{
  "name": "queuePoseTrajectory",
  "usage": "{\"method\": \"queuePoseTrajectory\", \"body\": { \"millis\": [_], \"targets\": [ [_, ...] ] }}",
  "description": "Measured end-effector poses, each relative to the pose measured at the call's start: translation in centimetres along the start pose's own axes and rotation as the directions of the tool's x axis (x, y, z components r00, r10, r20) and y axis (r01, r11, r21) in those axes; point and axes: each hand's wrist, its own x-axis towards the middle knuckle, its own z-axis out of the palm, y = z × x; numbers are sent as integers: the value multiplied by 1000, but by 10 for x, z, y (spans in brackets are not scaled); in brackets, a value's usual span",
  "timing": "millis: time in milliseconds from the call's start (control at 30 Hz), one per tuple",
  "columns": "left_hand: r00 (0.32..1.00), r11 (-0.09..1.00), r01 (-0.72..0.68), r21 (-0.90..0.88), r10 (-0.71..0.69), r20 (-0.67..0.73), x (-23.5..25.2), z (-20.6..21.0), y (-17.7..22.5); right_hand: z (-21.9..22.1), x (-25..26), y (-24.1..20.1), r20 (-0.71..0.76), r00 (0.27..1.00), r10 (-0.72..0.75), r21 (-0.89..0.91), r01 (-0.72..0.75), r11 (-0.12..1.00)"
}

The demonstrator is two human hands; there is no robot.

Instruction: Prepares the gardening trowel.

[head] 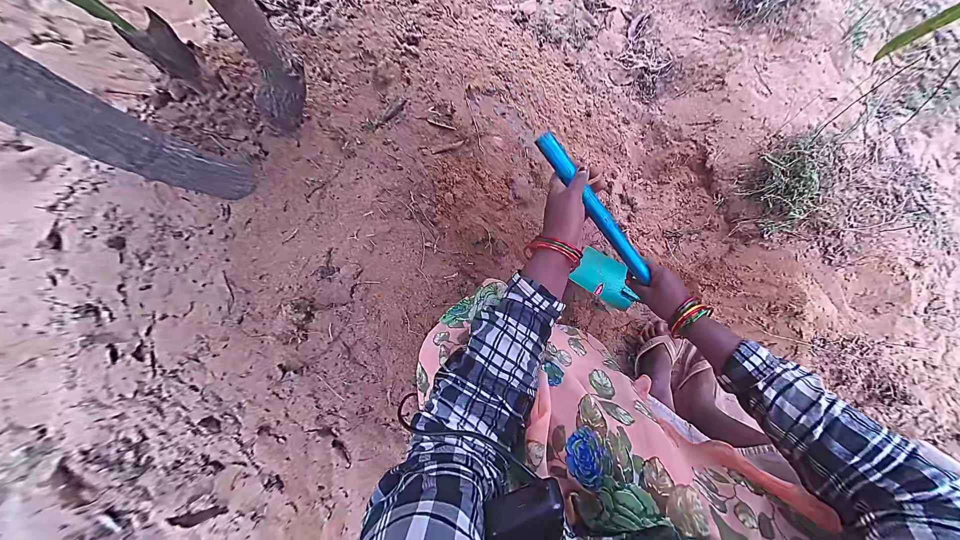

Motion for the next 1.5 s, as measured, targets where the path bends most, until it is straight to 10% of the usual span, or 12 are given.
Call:
{"method": "queuePoseTrajectory", "body": {
  "millis": [67,133,233,433,600,1000,1100,1167,1267,1367,1500],
  "targets": [
    [999,1000,12,0,-12,39,-16,12,5,-31,1,21,-14,1000,-6,-100,5,995],
    [899,913,395,-100,-407,-161,-34,45,48,-68,0,30,1,1000,3,-199,-3,980],
    [976,956,215,-201,-210,50,-21,16,-27,-103,-2,38,62,997,55,-368,-29,929],
    [809,826,547,-138,-563,-166,-2,13,-84,-24,35,115,215,956,200,-355,-114,928],
    [805,828,561,-17,-550,-220,5,12,-82,33,18,100,20,927,374,-223,-361,906],
    [860,865,498,63,-483,-161,9,14,-59,22,19,83,-30,951,308,-211,-307,928],
    [946,952,286,108,-262,-192,7,17,-42,12,26,60,-67,971,228,-184,-236,954],
    [973,988,-95,123,118,-198,-1,21,-28,7,26,37,-142,985,100,-120,-117,986],
    [693,696,-714,76,718,-69,-8,13,6,5,20,-7,-250,943,-221,0,228,974],
    [428,420,-902,98,900,84,-9,-7,38,7,23,-34,-151,911,-385,144,405,903],
    [780,827,-513,230,561,-276,-2,-15,29,15,26,-31,8,968,-252,92,250,964]
  ]
}}
